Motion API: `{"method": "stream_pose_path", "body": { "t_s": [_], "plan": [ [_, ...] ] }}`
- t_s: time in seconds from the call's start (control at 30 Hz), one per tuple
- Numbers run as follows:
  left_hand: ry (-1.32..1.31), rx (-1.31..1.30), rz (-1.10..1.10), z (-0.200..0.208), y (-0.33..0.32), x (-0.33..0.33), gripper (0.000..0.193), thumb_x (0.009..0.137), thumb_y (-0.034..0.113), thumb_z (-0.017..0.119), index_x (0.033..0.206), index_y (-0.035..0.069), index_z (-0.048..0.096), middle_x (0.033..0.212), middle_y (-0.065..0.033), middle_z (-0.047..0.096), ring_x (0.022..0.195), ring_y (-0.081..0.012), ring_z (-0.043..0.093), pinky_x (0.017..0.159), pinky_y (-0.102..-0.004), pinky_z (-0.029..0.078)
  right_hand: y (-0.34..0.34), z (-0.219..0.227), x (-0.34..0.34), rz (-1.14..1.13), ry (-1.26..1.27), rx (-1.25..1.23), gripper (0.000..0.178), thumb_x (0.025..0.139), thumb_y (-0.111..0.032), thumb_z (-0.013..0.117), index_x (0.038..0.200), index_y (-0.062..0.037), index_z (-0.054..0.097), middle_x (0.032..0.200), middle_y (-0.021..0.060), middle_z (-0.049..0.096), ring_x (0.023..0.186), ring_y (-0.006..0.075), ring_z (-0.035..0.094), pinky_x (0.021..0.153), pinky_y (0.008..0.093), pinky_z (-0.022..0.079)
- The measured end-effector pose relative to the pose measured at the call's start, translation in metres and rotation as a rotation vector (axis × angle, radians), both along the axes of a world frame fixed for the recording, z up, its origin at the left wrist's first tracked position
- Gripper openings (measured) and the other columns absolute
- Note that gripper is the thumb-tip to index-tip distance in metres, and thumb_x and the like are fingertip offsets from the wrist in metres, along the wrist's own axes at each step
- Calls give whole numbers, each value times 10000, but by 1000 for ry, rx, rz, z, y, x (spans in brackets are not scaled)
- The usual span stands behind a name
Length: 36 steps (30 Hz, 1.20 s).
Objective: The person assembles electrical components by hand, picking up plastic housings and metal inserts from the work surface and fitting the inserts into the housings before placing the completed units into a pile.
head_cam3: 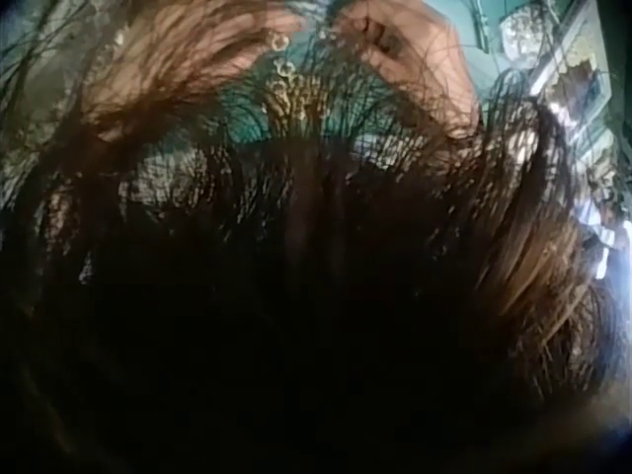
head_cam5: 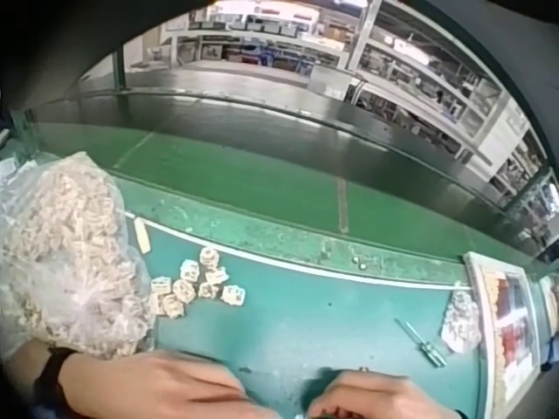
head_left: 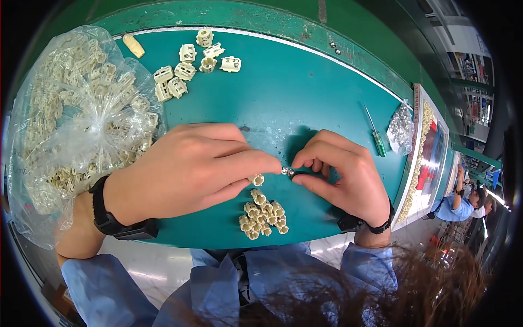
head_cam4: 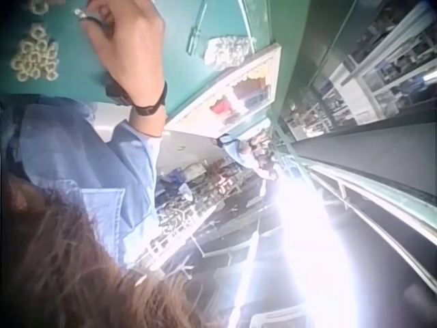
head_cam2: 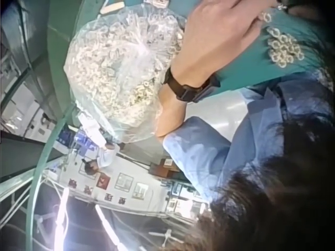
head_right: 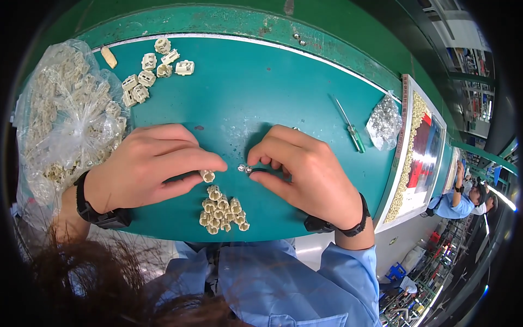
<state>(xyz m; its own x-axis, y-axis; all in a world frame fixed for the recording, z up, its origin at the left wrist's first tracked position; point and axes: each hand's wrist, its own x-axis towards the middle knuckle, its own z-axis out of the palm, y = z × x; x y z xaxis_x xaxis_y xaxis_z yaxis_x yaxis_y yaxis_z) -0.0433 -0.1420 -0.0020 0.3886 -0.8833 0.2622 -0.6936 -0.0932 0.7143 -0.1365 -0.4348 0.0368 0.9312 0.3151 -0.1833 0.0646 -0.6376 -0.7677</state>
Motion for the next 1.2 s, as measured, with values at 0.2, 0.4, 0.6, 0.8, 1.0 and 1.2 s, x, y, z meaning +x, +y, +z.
{"method": "stream_pose_path", "body": {
  "t_s": [0.2,0.4,0.6,0.8,1.0,1.2],
  "plan": [
    [-8,-64,-35,-7,-1,1,254,894,98,882,1125,127,779,1179,15,750,1060,-245,698,903,-385,625,-3,-6,1,86,-45,-35,237,865,-20,959,1054,-60,822,1000,29,708,812,160,678,659,322,542],
    [6,-25,-27,-5,-1,0,233,889,95,881,1095,127,776,1168,19,732,1102,-241,674,932,-380,614,5,-5,-2,40,-82,-58,209,865,-34,963,1018,-68,825,966,20,699,799,154,669,642,319,522],
    [20,1,-26,-5,-1,1,269,852,81,919,1074,156,788,1205,23,760,1081,-247,692,914,-375,618,10,-2,-5,14,-28,-26,192,870,4,940,1001,-71,821,921,20,686,776,153,669,633,312,515],
    [20,-8,-31,-6,-1,0,263,856,81,910,1071,156,777,1201,24,754,1066,-246,689,907,-373,612,6,3,-5,-31,95,42,205,872,76,890,1014,-58,826,938,31,742,779,148,696,654,300,536],
    [21,-22,-33,-7,-2,1,259,860,77,904,1071,156,775,1200,23,751,1057,-244,689,905,-371,610,4,6,-6,-29,79,45,261,878,102,868,1092,-47,860,966,44,795,814,143,728,685,295,562],
    [20,-8,-34,-6,0,0,253,862,77,903,1067,155,775,1197,22,750,1054,-240,689,899,-369,609,4,7,-8,-103,109,-7,354,869,126,857,1180,-41,862,982,46,815,852,138,755,698,290,570]
  ]
}}
